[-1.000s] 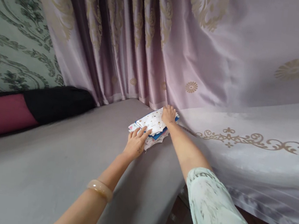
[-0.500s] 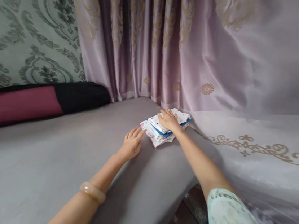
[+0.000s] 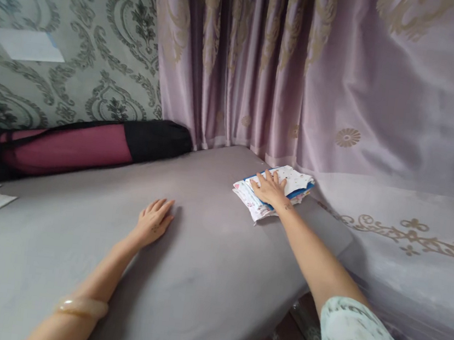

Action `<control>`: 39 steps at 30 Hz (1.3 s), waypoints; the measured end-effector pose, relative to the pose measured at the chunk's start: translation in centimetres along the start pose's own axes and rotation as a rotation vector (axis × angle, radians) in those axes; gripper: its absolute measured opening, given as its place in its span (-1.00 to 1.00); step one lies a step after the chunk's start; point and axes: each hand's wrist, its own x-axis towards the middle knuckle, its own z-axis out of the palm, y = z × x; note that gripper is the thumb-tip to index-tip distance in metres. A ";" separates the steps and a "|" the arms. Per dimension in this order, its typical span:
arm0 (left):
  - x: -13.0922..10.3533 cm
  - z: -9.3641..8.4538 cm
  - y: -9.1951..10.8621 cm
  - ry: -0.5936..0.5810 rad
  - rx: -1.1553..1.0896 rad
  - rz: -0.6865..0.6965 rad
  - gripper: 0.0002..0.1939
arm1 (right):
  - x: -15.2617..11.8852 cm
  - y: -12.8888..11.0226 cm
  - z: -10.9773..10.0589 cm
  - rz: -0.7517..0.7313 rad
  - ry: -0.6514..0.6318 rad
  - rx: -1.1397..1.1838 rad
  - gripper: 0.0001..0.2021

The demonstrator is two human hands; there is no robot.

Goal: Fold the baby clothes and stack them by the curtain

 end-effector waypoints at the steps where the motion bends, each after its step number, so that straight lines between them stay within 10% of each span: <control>1: -0.4 -0.2 -1.0 -0.001 0.006 -0.034 -0.46 | 0.1 0.1 -0.1 0.006 -0.014 0.003 -0.41; 10: -3.0 -2.1 -5.7 -0.033 0.036 -0.284 -0.43 | -1.9 -5.1 -0.1 -0.221 0.319 0.012 -0.55; 19: -3.7 -3.2 -5.4 0.121 0.043 -0.262 -0.58 | -4.9 -18.5 4.4 -0.592 -0.068 0.208 -0.59; 28: -3.7 -4.4 -9.9 0.166 -0.098 -0.189 -0.67 | -8.5 -26.6 7.4 -0.785 -0.101 0.245 -0.59; 39: -12.3 -13.2 -23.0 0.356 -0.036 -1.012 -0.60 | -9.4 -26.9 9.8 -0.765 0.072 0.250 -0.54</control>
